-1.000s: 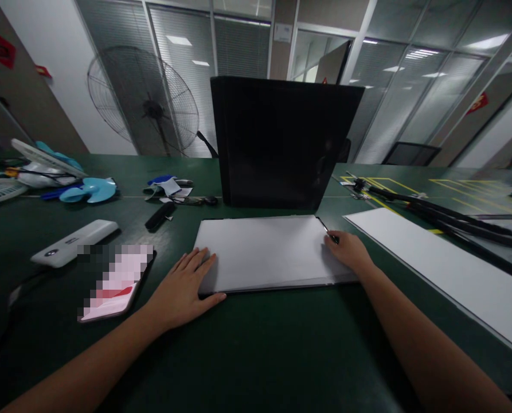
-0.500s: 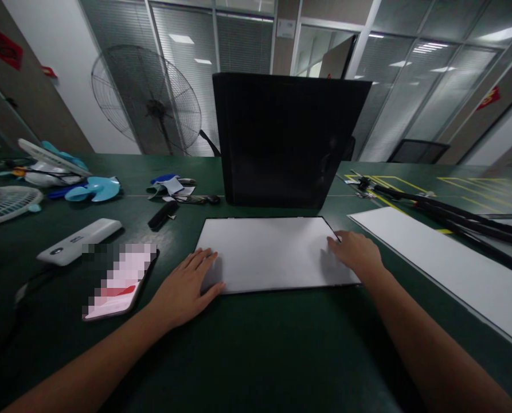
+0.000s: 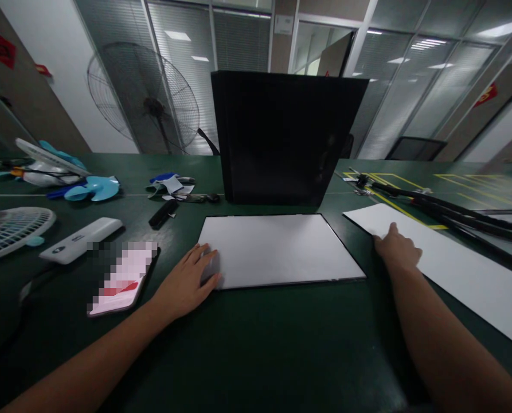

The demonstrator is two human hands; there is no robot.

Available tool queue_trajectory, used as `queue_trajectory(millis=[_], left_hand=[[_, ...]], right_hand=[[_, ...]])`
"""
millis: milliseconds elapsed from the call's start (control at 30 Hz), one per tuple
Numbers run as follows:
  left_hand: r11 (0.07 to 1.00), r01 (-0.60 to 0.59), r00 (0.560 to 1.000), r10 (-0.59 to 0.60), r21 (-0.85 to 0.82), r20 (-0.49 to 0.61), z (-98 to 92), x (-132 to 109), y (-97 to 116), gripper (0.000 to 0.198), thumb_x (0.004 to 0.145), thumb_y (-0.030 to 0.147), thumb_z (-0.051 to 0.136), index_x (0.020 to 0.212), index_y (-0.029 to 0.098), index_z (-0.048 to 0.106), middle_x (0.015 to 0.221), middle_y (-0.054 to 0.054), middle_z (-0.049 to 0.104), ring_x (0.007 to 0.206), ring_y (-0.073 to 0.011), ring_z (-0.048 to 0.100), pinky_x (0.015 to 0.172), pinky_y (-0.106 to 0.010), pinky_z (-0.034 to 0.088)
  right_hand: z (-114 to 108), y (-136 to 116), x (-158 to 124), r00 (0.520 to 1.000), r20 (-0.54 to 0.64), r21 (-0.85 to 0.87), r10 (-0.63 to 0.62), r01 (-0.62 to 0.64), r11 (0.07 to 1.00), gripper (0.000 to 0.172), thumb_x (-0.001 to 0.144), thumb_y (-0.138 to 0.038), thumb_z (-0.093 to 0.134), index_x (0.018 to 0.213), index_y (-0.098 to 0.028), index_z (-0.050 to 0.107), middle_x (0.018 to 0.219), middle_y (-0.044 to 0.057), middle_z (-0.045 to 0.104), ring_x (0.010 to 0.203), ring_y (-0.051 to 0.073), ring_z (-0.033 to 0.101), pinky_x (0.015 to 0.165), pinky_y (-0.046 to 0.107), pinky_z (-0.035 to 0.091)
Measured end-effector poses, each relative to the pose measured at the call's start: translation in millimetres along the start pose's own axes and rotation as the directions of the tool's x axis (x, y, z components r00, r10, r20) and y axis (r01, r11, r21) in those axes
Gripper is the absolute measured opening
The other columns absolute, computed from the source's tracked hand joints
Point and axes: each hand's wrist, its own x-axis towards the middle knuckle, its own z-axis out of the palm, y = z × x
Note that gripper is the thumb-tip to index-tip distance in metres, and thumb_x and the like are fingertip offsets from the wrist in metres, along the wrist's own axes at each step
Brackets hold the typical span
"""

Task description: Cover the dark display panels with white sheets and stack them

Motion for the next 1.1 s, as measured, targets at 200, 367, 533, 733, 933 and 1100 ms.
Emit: queue_trajectory(millis=[200, 367, 533, 733, 933, 1100], left_hand=[[0.999, 0.021, 1.000, -0.021, -0.026, 0.003, -1.8, 0.0, 0.7, 0.068, 0.097, 0.060, 0.044, 0.151, 0.019, 0.045, 0.164, -0.014, 0.035, 0.152, -0.0363, 0.029, 0.119, -0.059, 0.034], [0.999, 0.030, 0.999, -0.029, -0.033, 0.022, -3.9, -0.3, 2.1, 0.070, 0.097, 0.060, 0.042, 0.153, 0.018, 0.042, 0.166, -0.014, 0.031, 0.153, -0.0356, 0.026, 0.119, -0.058, 0.033], [0.999, 0.036, 0.999, -0.035, -0.035, 0.035, -4.8, -0.3, 1.8, 0.074, 0.098, 0.062, 0.039, 0.155, 0.014, 0.041, 0.166, -0.015, 0.030, 0.153, -0.0344, 0.026, 0.121, -0.056, 0.032], [0.982, 0.090, 0.995, -0.096, -0.164, -0.029, -6.7, -0.5, -0.4, 0.076, 0.102, 0.065, 0.023, 0.155, 0.013, 0.038, 0.162, -0.014, 0.039, 0.149, -0.0322, 0.037, 0.121, -0.054, 0.033], [0.934, 0.194, 0.975, -0.217, -0.300, -0.047, -5.7, 1.7, -2.5, 0.082, 0.098, 0.068, 0.026, 0.157, 0.011, 0.033, 0.163, -0.015, 0.036, 0.147, -0.0326, 0.041, 0.121, -0.050, 0.033], [0.970, 0.160, 0.986, -0.165, -0.184, -0.011, -2.7, 6.3, -5.3, 0.076, 0.093, 0.054, 0.049, 0.156, 0.014, 0.036, 0.166, -0.012, 0.030, 0.148, -0.0318, 0.039, 0.121, -0.049, 0.035]], right_hand=[[-16.0, -4.3, -3.1, 0.999, -0.038, 0.004, 0.030, -0.030, 1.000, 0.043, 0.095, -0.028, 0.042, 0.122, -0.014, 0.071, 0.104, 0.027, 0.067, 0.095, 0.035, 0.065, 0.070, 0.043, 0.039], [-38.7, -32.2, -23.6, 0.972, -0.236, 0.009, -0.006, 0.008, 1.000, 0.049, 0.101, -0.040, 0.034, 0.125, -0.014, 0.067, 0.104, 0.025, 0.066, 0.095, 0.034, 0.063, 0.072, 0.043, 0.037], [-58.4, -87.6, -78.1, 0.819, -0.442, -0.009, -0.365, 0.403, 0.915, 0.042, 0.103, -0.041, 0.035, 0.112, -0.013, 0.066, 0.099, 0.018, 0.067, 0.095, 0.029, 0.060, 0.078, 0.037, 0.039], [-53.1, -141.9, -156.0, 0.372, -0.250, -0.059, -0.894, 0.916, 0.397, 0.032, 0.105, -0.033, 0.042, 0.094, -0.016, 0.067, 0.094, 0.012, 0.070, 0.089, 0.023, 0.061, 0.081, 0.036, 0.040], [-42.5, -157.4, -195.5, -0.115, -0.260, -0.016, -0.959, 0.993, -0.115, 0.022, 0.103, -0.024, 0.049, 0.096, -0.016, 0.068, 0.096, 0.009, 0.074, 0.086, 0.019, 0.067, 0.075, 0.033, 0.047], [-42.9, -153.4, -196.5, -0.200, -0.280, 0.158, -0.939, 0.955, -0.251, 0.025, 0.104, -0.032, 0.050, 0.111, -0.019, 0.070, 0.107, 0.006, 0.076, 0.092, 0.016, 0.070, 0.079, 0.032, 0.052]])
